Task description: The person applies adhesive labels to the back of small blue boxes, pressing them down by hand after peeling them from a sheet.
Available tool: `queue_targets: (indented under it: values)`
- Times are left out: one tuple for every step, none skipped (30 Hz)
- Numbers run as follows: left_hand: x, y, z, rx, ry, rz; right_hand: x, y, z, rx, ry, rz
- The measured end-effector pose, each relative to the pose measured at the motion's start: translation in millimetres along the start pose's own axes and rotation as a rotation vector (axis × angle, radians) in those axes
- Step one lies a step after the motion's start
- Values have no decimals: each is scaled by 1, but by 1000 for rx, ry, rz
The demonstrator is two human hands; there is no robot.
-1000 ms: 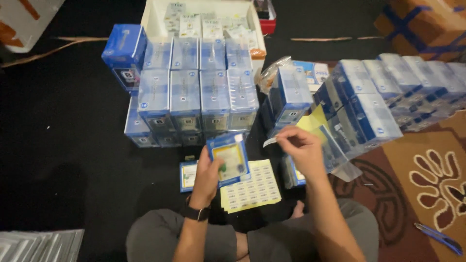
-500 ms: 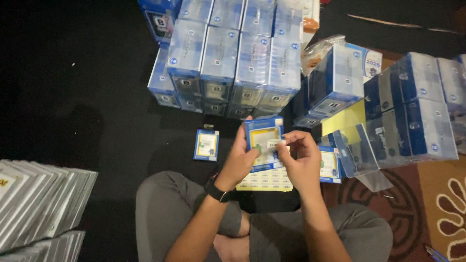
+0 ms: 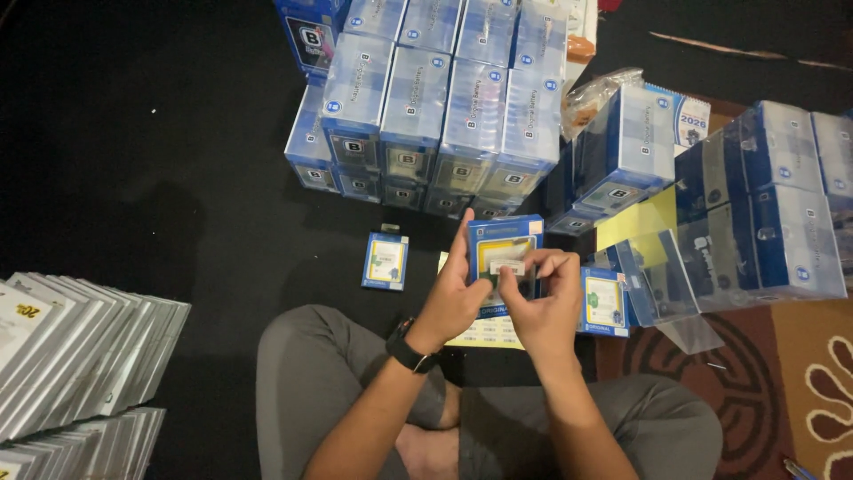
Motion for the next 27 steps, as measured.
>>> queue_targets:
  values:
    - [-2, -1, -1, 1, -1, 0, 2, 0, 0, -1, 1, 0]
    - [-4, -3, -1, 8, -12, -16, 3, 0, 1, 1, 0, -1]
    - [-6, -4, -2, 13, -21, -32, 4, -1, 0, 5, -3, -3]
    - [-7, -4, -2, 14, -20, -32, 4, -1, 0, 5, -4, -3]
    - [-7, -4, -2, 16, -7, -32, 4, -1, 0, 4, 0, -8]
    - [-7, -4, -2, 18, 6, -32, 4, -1, 0, 4, 3, -13]
    - [-7, -5, -1, 20, 7, -33, 6, -1, 0, 3, 3, -14]
    - [-7, -5, -1, 19, 7, -30, 7, -1, 1, 3, -2, -25]
    - [-6, -6, -1, 16, 7, -27, 8, -1, 1, 6, -7, -36]
    - [-8, -6, -2, 16, 8, -28, 8, 0, 1, 5, -8, -37]
    - [-8, -6, -2, 13, 13, -23, 7, 0, 1, 2, -7, -48]
    - [-9, -6, -3, 11, 19, -17, 7, 1, 1, -2, -6, -59]
    - [-9, -7, -3, 11, 19, -17, 8, 0, 1, -3, -5, -59]
    - [-10, -8, -4, 8, 10, -16, 9, -1, 1, -6, 10, -84]
    - [-10, -9, -4, 5, 2, -15, 11, -2, 0, -11, 25, -109]
    - [-11, -9, -4, 7, 2, -15, 15, -2, 0, -12, 25, -109]
    - [-12, -10, -4, 7, -1, -12, 19, -3, 1, -11, 26, -120]
    - [-13, -10, -3, 8, -4, -10, 23, -3, 2, -10, 28, -130]
    - [-13, -10, -3, 8, -4, -10, 23, -3, 2, -10, 27, -130]
    - [-13, -9, -3, 9, -7, -7, 24, -3, 3, -16, 30, -119]
    - [-14, -9, -3, 9, -9, -6, 24, -3, 3, -21, 31, -107]
    - [-14, -9, -4, 9, -8, -6, 27, -3, 3, -21, 30, -108]
    - [-14, -9, -5, 6, -6, -5, 29, -4, 4, -17, 33, -111]
    - [-14, -8, -5, 4, -5, -5, 31, -5, 4, -12, 36, -115]
    - [-15, -9, -5, 4, -5, -5, 30, -5, 4, -12, 36, -115]
    - [-15, -9, -6, 0, 2, -9, 28, -4, 3, -19, 28, -126]
    - [-16, -9, -6, -5, 8, -13, 26, -4, 3, -26, 21, -136]
Point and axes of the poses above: each hand's wrist, its own z-axis towards the middle knuckle, its own y-axis out of the back of the hand, x = y × z, the point moved 9 cm from there along z, towards the middle knuckle, and after that the axes turned 1 degree about -x, right-handed, at the moved point
